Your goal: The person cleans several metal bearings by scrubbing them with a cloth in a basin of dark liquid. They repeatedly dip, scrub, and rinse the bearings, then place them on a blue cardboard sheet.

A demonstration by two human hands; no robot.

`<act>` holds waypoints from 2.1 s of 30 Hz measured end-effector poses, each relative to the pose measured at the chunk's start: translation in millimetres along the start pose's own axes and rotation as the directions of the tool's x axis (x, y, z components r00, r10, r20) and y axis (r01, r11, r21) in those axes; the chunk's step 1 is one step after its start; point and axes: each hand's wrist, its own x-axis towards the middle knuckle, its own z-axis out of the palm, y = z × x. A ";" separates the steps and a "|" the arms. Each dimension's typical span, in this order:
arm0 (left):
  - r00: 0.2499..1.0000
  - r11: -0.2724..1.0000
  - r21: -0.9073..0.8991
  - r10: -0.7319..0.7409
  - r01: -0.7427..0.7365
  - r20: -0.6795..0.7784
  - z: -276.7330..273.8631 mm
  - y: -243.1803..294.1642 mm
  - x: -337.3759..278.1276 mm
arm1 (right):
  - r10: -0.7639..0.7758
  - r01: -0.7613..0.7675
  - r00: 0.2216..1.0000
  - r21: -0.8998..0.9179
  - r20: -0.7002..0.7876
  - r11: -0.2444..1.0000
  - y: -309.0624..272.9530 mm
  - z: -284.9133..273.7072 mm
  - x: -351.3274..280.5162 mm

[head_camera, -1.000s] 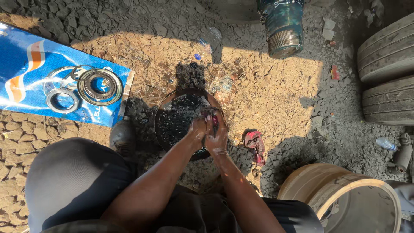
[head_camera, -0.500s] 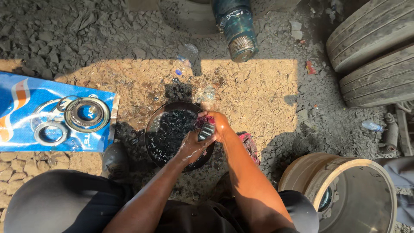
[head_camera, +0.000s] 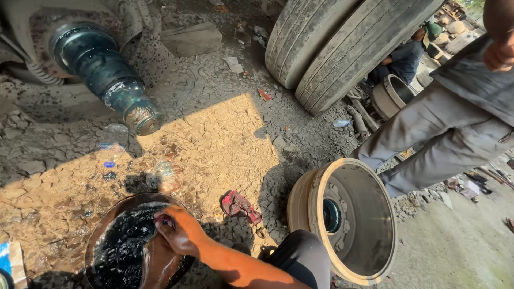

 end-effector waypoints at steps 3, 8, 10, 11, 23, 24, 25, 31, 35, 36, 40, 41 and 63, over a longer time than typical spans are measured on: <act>0.998 0.969 0.243 -0.045 0.034 0.039 -8.9 31.7 -6.5 | 0.332 -0.301 0.912 -0.157 0.240 0.941 47.8 -3.4 53.5; 0.994 0.926 0.377 -0.047 0.005 0.103 -19.4 59.2 -15.2 | 0.508 -0.686 0.710 0.317 0.488 0.655 84.5 -16.4 91.4; 0.992 0.931 0.365 -0.049 0.004 0.114 -15.1 56.3 -10.4 | 0.551 -0.672 0.737 0.328 0.391 0.664 71.7 -20.0 73.6; 0.992 0.938 0.347 -0.049 0.007 0.112 -12.8 50.5 -7.9 | 0.575 -0.668 0.743 0.329 0.344 0.667 58.9 -17.2 62.0; 0.990 0.934 0.356 -0.068 0.020 0.121 -8.7 -3.5 19.0 | 0.600 -0.656 0.738 0.121 0.309 0.745 10.9 -21.1 43.5; 0.989 0.933 0.360 -0.061 0.008 0.135 -8.2 -0.8 24.5 | 0.571 -0.660 0.721 0.141 0.393 0.737 25.7 -29.3 66.4; 0.986 0.935 0.354 -0.052 -0.006 0.155 -8.4 0.0 29.9 | 0.535 -0.666 0.699 0.160 0.474 0.729 38.6 -37.3 84.8; 0.942 0.829 -0.529 0.008 0.181 0.335 -5.5 -45.4 40.6 | 0.237 -0.286 0.847 0.031 0.477 0.958 29.2 0.5 43.8; 0.971 0.941 -0.293 -0.110 0.171 0.212 -16.3 -43.8 34.5 | -0.162 0.159 0.979 0.037 0.126 0.987 1.7 20.3 -2.3; 0.969 0.959 -0.212 -0.143 0.186 0.202 -14.5 -36.1 24.6 | -0.090 0.088 0.989 0.022 0.114 0.996 6.0 17.4 -4.8; 0.996 0.999 -0.046 0.015 -0.011 0.085 -15.5 18.0 -18.3 | 0.469 -0.624 0.780 0.462 0.414 0.630 44.6 -7.3 44.3; 0.993 0.989 0.147 -0.020 0.003 0.119 -25.4 33.3 -22.3 | 0.508 -0.719 0.688 0.390 0.519 0.575 50.1 -15.6 65.3; 0.991 0.884 0.466 -0.083 0.024 0.106 -45.4 70.4 -33.8 | 0.326 -0.663 0.652 0.306 0.684 0.683 26.5 -20.8 110.4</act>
